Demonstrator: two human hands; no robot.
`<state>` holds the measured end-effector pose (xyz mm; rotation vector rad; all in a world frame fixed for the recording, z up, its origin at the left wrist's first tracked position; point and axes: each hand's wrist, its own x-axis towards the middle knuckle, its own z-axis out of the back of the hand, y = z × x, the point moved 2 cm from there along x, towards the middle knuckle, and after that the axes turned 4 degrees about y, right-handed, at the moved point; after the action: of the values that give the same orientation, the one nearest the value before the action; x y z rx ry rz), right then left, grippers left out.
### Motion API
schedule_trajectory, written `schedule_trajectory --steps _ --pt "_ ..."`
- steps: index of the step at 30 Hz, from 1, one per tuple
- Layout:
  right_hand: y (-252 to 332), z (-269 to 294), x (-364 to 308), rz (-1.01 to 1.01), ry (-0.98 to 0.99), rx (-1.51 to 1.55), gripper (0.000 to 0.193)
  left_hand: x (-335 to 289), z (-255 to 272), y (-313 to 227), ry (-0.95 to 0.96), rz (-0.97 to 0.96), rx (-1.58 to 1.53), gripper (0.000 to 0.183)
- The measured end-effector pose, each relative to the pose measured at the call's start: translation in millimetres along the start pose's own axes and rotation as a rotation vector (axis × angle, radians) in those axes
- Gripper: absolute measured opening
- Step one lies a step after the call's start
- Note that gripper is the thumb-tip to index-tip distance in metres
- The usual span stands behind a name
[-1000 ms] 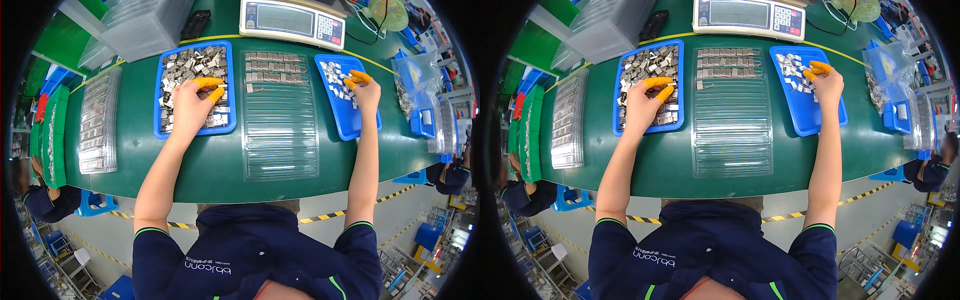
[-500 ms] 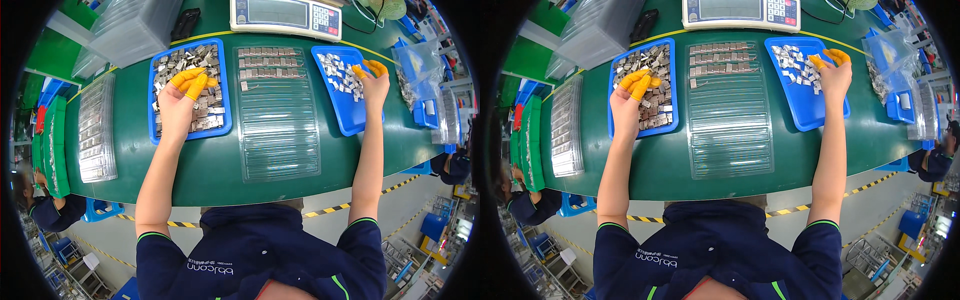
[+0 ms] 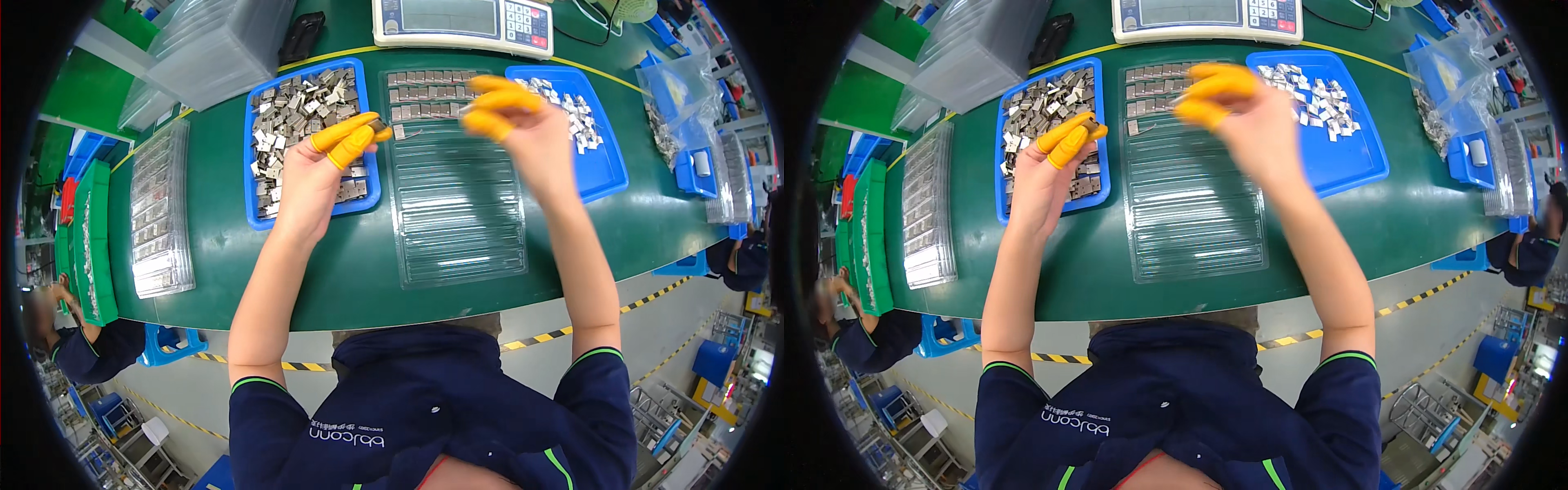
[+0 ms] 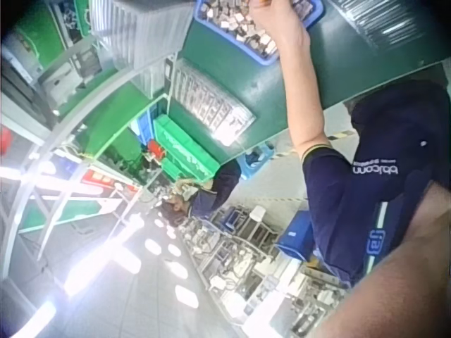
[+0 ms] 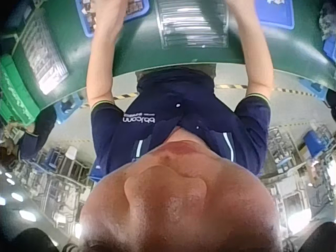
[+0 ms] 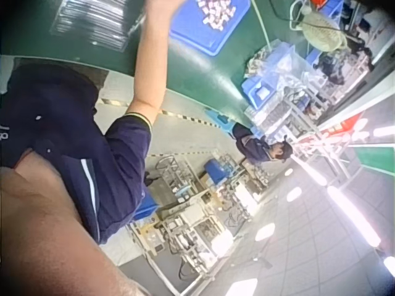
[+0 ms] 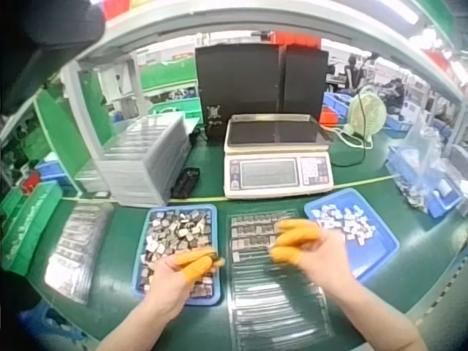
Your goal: The person assembles small electronic components by hand at a factory workstation. They pick up a metal piece from a blue tray and a white piece from another tray, then press them together and place the assembled unit into a clear plastic tray. The process is repeated continuously throughout the video.
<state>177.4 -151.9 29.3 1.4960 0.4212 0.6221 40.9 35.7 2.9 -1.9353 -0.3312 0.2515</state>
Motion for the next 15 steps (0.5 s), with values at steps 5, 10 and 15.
schedule_trajectory --steps 5,10,15 --pt "-9.0 -38.1 -11.3 -0.263 0.195 0.212 0.037 -6.6 -2.0 3.4 -0.02 0.076 0.06 0.028" --pt "-25.1 -35.0 -18.8 -0.342 0.167 0.278 0.037 -6.7 -10.2 8.4 -0.022 0.054 0.162 0.027" --pt "-29.8 -32.2 -15.6 -0.34 0.141 0.252 0.025 -7.1 -7.4 8.4 -0.01 0.084 0.241 0.027"
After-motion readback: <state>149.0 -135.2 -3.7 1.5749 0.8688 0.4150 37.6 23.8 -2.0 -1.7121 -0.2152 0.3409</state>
